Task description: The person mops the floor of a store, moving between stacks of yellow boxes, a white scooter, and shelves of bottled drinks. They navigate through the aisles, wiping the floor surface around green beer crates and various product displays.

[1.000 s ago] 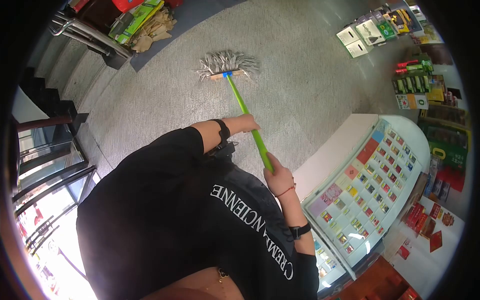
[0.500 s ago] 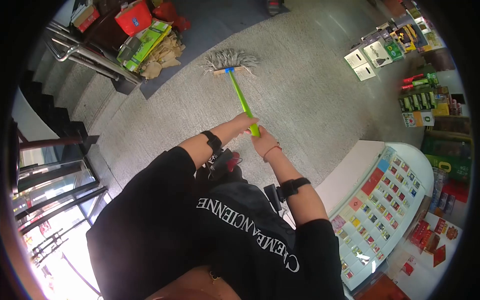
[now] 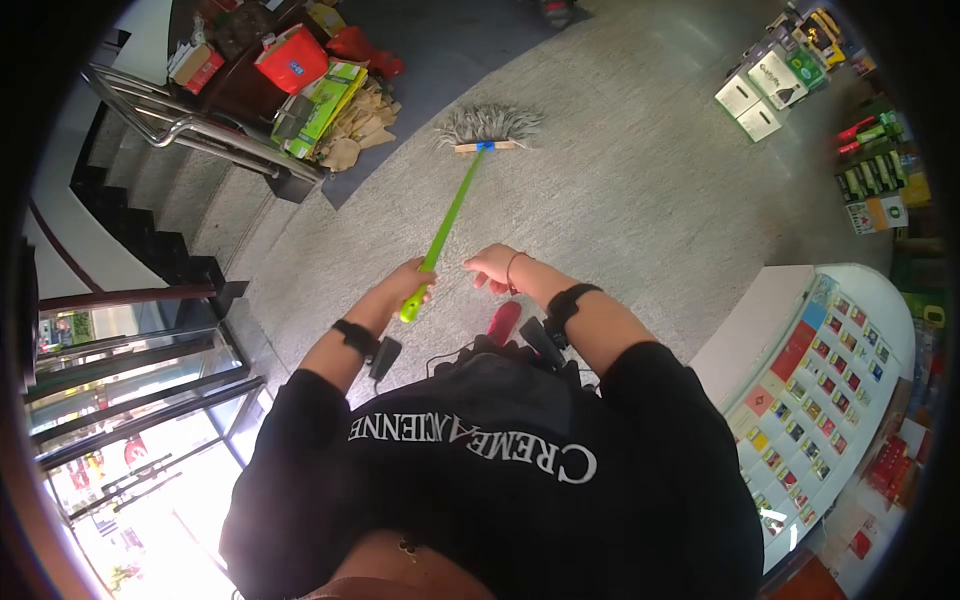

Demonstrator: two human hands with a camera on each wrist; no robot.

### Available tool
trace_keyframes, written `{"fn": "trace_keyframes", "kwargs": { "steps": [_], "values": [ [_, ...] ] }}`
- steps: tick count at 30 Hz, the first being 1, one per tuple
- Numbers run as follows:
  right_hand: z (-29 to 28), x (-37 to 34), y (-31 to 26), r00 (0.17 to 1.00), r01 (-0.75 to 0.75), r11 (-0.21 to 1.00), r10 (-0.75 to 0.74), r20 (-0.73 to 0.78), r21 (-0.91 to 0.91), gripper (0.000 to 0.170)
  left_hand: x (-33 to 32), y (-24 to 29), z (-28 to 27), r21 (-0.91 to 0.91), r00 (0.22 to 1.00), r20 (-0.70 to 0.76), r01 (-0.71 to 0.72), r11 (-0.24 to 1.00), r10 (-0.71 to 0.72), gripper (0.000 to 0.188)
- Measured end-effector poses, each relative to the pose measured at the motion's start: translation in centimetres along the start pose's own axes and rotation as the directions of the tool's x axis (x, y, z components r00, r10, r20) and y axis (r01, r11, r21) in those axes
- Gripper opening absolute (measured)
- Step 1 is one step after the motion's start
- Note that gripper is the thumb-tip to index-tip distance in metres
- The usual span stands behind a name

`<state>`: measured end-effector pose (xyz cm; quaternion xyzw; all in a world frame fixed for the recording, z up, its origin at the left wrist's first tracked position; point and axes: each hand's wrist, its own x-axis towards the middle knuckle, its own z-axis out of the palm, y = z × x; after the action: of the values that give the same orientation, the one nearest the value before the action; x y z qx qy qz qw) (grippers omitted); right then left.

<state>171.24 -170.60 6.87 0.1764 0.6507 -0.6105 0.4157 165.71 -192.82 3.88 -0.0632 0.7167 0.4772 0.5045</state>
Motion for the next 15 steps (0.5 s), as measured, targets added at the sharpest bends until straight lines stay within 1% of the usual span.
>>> {"fn": "trace_keyframes", "kwargs": {
  "steps": [1,2,3,5,6,7,8,9,10,11,13,15],
  "values": [
    [0.6,0.7,0.6,0.999,-0.028,0.999,0.029,0.019,-0.028,0.040,-2.4,-0.7,-0.4,0.008,1.000,-0.008,0.013,1.000,-0.013,0.034],
    [1.1,1.5,1.1,0.998,-0.053,0.997,0.055,0.034,-0.061,0.040,-4.5,-0.9,-0.8,-0.015,0.999,0.010,0.038,0.999,-0.038,0.038],
    [1.8,2.5,1.6,0.998,-0.043,0.997,0.046,0.045,-0.056,0.040,-6.6,-1.1,-1.2,-0.037,0.998,0.025,0.061,0.997,-0.061,0.042],
    [3.7,4.9,2.4,0.993,-0.078,0.986,0.090,0.080,-0.147,0.040,-10.9,-1.4,-1.5,-0.108,0.992,0.044,0.120,0.987,-0.116,0.054],
    [4.5,6.0,2.4,0.987,-0.104,0.978,0.124,0.101,-0.180,0.040,-12.2,-2.1,-1.9,-0.099,0.992,0.036,0.124,0.987,-0.121,0.054],
    [5.3,7.2,2.6,0.988,-0.097,0.981,0.116,0.107,-0.169,0.040,-13.5,-2.8,-2.5,-0.093,0.987,0.026,0.161,0.983,-0.160,0.059],
    [6.1,8.5,2.6,0.981,-0.138,0.978,0.156,0.111,-0.154,0.039,-14.5,-3.3,-3.1,-0.089,0.980,0.015,0.197,0.976,-0.196,0.063],
    [6.6,9.5,2.4,0.973,-0.181,0.973,0.198,0.116,-0.142,0.039,-15.5,-3.5,-3.6,-0.083,0.980,0.008,0.199,0.976,-0.199,0.063],
    [7.1,10.1,1.8,0.974,-0.188,0.975,0.200,0.105,-0.118,0.034,-16.6,-3.5,-4.2,-0.088,0.978,0.026,0.210,0.974,-0.209,0.066],
    [7.4,11.3,1.4,0.974,-0.185,0.976,0.198,0.113,-0.113,0.034,-17.4,-3.5,-5.0,-0.092,0.974,0.047,0.225,0.970,-0.221,0.069],
    [7.4,14.4,1.5,0.951,-0.295,0.955,0.290,0.111,0.031,0.031,-18.7,-2.8,-6.1,-0.104,0.973,0.023,0.231,0.967,-0.230,0.069],
    [7.3,16.0,0.7,0.962,-0.259,0.966,0.257,0.096,0.013,0.031,-19.5,-1.5,-7.4,-0.134,0.973,0.003,0.230,0.964,-0.231,0.067]
  ]
}}
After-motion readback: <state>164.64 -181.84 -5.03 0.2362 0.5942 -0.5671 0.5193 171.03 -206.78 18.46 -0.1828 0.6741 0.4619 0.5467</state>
